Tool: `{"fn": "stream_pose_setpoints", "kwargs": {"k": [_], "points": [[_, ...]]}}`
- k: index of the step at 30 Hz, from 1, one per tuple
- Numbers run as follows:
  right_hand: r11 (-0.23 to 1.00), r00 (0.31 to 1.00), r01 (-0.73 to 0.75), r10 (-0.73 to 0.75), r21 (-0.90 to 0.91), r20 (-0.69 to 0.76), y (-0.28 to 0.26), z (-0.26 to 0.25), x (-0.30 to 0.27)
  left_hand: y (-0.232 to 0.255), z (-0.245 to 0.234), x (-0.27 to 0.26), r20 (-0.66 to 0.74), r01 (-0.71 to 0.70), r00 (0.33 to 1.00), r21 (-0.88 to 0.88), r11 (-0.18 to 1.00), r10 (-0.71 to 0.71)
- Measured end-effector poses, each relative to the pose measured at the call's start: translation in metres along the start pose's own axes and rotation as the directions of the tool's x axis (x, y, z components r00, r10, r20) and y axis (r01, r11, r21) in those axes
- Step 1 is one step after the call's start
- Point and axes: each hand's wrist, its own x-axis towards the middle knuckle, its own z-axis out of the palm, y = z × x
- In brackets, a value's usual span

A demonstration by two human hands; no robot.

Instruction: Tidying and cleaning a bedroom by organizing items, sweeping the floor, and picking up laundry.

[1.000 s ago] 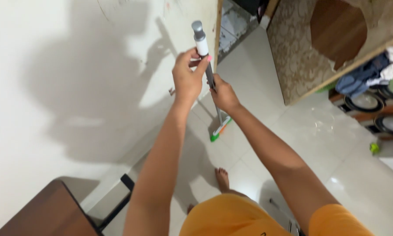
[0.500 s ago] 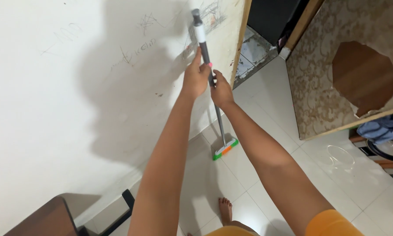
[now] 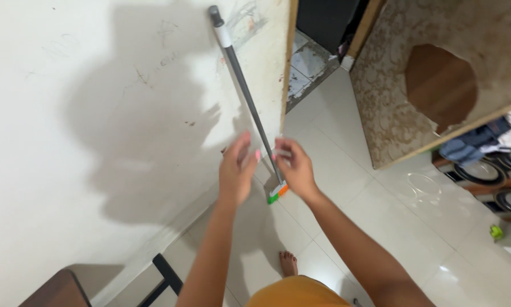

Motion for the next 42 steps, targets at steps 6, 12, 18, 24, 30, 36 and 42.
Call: {"fn": "stream_pose_setpoints", "kwargs": {"k": [6, 12, 18, 24, 30, 36, 42], "points": [[0.982, 0.983, -0.180, 0.182, 0.060, -0.017, -0.057, -0.015, -0.150, -0.007, 0.000, -0.151, 0.155, 0.148, 0.978, -0.024, 0.989, -0.143], [0.968, 0.958, -0.251, 0.245, -0.021, -0.148, -0.100, -0.009, -0.277, -0.001, -0.028, -0.251, 0.325, 0.287, 0.911, -0.058, 0.956, -0.254], [0.960, 0.899, -0.279, 0.264, 0.008, -0.349, -0.119, 0.004, -0.392, 0.022, -0.048, -0.320, 0.459, 0.221, 0.867, -0.008, 0.975, -0.193], [0.952, 0.848, -0.306, 0.268, -0.008, -0.456, -0.135, 0.012, -0.504, 0.030, -0.051, -0.385, 0.581, 0.221, 0.783, 0.078, 0.972, -0.225], [0.934, 0.681, -0.357, 0.266, 0.007, -0.682, -0.160, -0.011, -0.622, 0.042, -0.009, -0.444, 0.778, 0.181, 0.589, 0.137, 0.974, -0.219], [0.870, 0.353, -0.493, 0.173, -0.026, -0.919, -0.194, -0.042, -0.756, 0.046, 0.057, -0.530, 0.938, 0.151, 0.287, 0.158, 0.976, -0.196], [0.834, 0.041, -0.551, 0.004, -0.020, -0.999, -0.213, -0.080, -0.915, 0.082, 0.128, -0.632, 0.982, -0.081, -0.022, 0.185, 0.979, -0.188]]}}
